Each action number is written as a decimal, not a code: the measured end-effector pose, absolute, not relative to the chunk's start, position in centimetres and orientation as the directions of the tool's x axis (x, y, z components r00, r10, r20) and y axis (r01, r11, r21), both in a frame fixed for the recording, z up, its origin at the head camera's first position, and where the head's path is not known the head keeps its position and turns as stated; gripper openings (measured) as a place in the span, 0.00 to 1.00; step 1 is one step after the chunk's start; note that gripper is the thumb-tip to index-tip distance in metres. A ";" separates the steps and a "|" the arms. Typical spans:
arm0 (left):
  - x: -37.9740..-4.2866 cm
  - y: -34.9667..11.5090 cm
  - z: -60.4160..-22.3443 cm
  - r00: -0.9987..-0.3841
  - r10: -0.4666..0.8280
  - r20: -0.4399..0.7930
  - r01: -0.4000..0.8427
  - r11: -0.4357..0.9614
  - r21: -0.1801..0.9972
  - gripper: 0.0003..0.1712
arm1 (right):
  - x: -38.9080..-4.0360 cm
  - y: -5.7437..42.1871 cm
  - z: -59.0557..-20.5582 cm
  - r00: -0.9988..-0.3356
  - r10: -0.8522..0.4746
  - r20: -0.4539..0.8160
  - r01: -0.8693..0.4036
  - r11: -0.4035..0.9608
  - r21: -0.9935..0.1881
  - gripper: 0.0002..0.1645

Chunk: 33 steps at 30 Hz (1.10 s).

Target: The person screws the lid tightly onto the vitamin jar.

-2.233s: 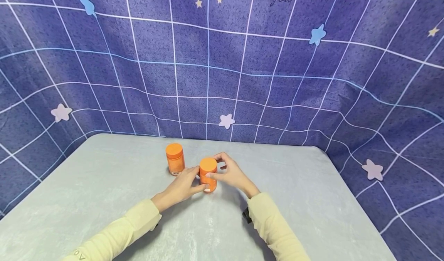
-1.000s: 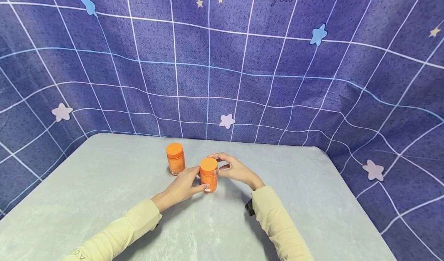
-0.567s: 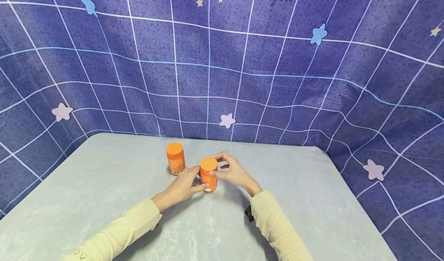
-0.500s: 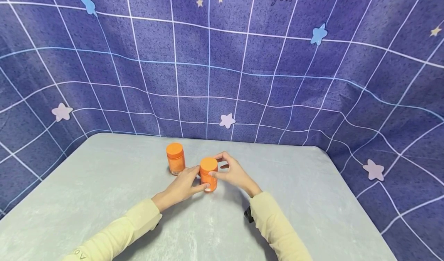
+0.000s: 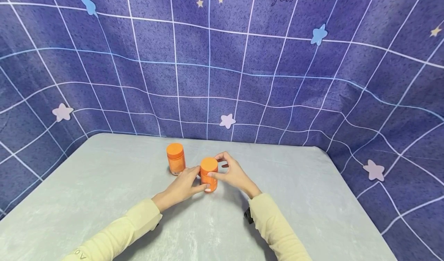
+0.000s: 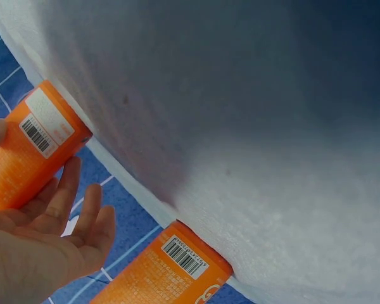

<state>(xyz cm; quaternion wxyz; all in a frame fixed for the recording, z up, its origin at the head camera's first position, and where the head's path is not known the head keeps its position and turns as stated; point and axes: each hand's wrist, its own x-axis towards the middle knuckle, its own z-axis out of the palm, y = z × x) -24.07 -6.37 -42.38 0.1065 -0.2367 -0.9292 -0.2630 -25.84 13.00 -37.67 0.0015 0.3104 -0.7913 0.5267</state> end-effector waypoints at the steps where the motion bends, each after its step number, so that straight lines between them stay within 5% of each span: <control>1: -24.0 -6.4 -42.4 -0.866 0.383 0.320 0.494 0.749 0.441 0.22 | -25.9 13.0 -37.6 -0.805 -0.496 0.325 -0.493 0.255 -0.832 0.25; 16: -23.9 -6.4 -42.2 -0.866 0.385 0.319 0.495 0.749 0.440 0.26 | -27.1 13.9 -37.1 -0.702 -0.683 0.199 -0.456 0.217 -0.863 0.31; 33: -23.9 -6.4 -42.3 -0.868 0.378 0.322 0.492 0.744 0.452 0.26 | -27.0 14.0 -37.0 -0.706 -0.685 0.183 -0.438 0.219 -0.872 0.30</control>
